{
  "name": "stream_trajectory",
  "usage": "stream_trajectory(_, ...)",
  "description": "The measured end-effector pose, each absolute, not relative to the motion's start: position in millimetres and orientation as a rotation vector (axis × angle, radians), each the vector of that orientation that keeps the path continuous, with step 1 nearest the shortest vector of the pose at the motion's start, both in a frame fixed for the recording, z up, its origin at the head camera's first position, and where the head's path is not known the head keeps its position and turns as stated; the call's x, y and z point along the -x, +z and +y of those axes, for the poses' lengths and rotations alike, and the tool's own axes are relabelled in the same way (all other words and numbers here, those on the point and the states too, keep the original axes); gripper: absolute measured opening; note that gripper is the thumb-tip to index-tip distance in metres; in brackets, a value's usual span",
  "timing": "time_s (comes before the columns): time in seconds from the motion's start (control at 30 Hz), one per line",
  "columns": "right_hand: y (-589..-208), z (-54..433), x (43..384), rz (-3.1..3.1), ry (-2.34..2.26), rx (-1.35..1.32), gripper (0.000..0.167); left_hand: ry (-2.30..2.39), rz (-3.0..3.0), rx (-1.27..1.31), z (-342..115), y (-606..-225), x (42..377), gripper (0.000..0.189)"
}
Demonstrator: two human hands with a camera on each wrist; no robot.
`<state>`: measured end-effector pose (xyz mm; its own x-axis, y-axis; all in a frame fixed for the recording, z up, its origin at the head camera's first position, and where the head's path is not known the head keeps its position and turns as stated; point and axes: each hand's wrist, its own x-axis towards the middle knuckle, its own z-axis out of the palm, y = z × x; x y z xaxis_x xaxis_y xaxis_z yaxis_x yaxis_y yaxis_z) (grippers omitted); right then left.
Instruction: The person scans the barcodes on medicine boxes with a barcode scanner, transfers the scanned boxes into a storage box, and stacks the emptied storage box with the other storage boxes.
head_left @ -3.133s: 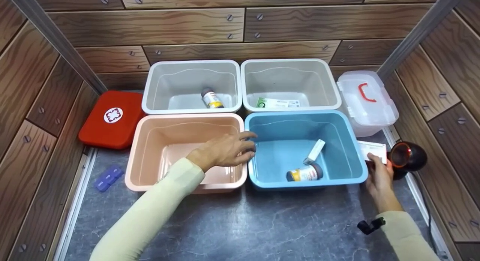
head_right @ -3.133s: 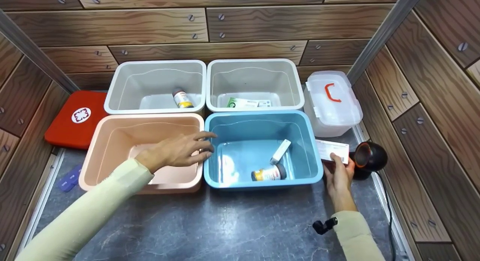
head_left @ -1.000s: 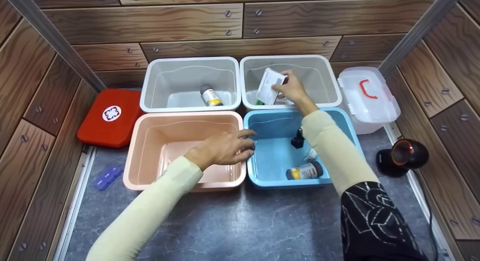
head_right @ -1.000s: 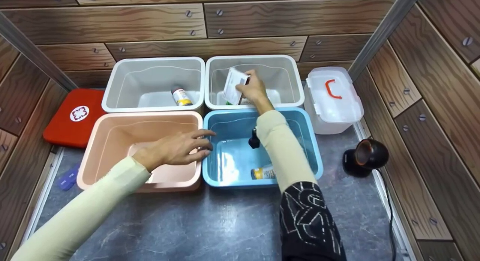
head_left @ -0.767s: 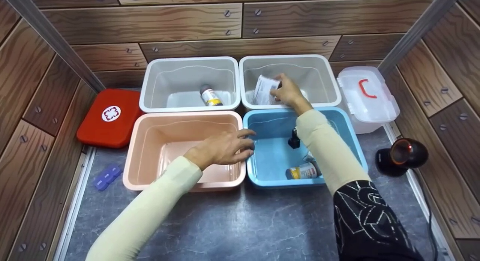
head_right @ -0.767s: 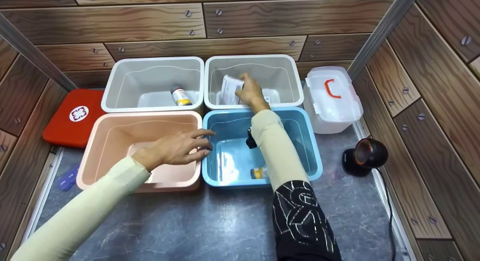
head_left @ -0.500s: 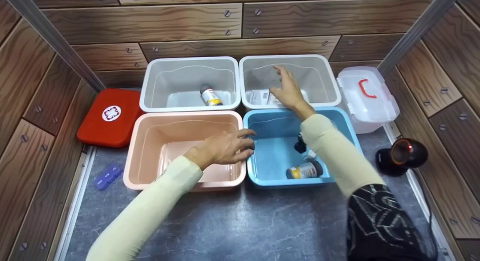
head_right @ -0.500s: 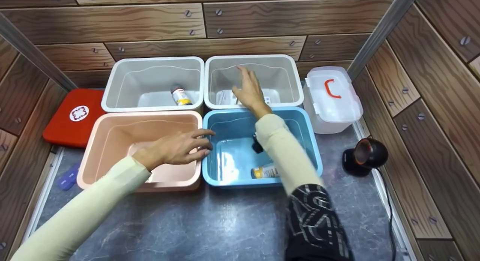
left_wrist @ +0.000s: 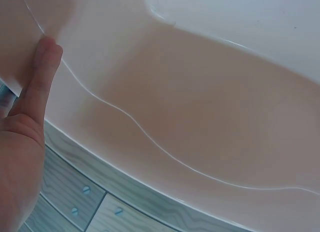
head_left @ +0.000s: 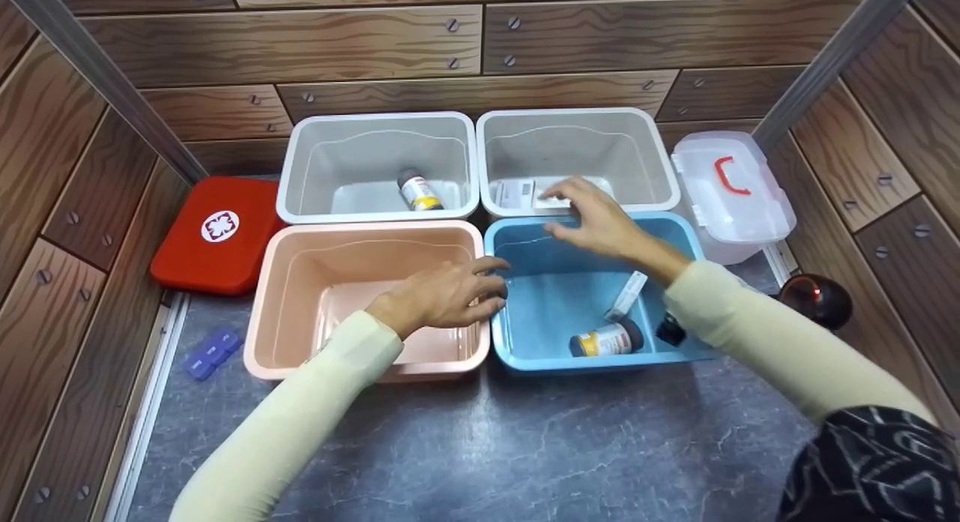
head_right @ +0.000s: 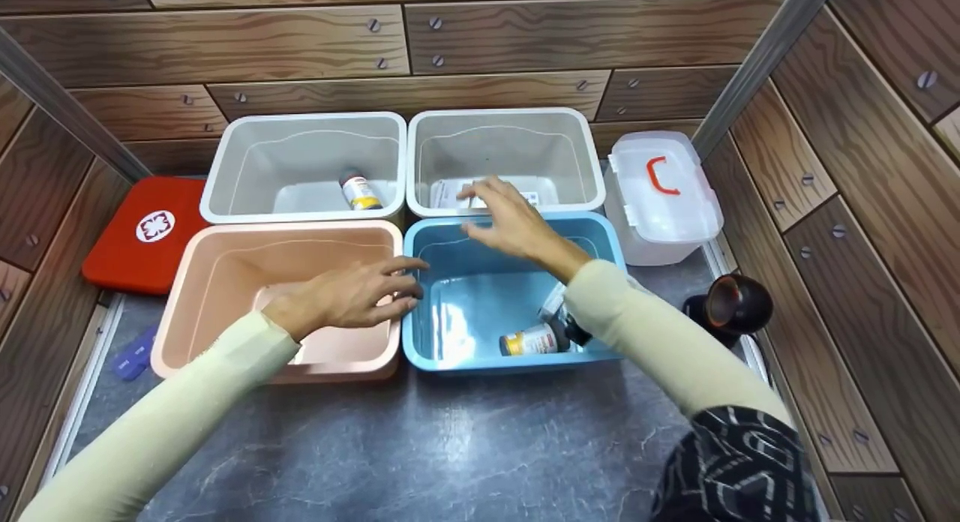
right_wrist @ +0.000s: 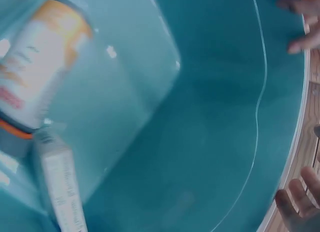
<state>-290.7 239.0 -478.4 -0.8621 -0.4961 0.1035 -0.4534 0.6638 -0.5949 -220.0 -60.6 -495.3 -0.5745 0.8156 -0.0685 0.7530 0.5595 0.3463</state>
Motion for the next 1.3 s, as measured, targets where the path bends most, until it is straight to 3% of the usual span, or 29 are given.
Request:
stream_trajectory(0.2,-477,250,267,2.72,-0.776,0.995,0.037,0.419,2.575,-1.311,-61,-495,220,0.036)
stream_trajectory(0.4,-488,259,252,2.512,-0.623,0.998,0.031,0.413,2.569,-1.295,-62,-495,220,0.037)
stream_trajectory(0.97,-532,267,225,2.202,-0.184,0.972,0.045,0.403,2.556,-1.264,-59,-494,219,0.038)
stream_trajectory(1.3,-540,261,214,2.216,0.12,1.043,0.034,0.407,2.577,-1.274,-60,-495,219,0.037)
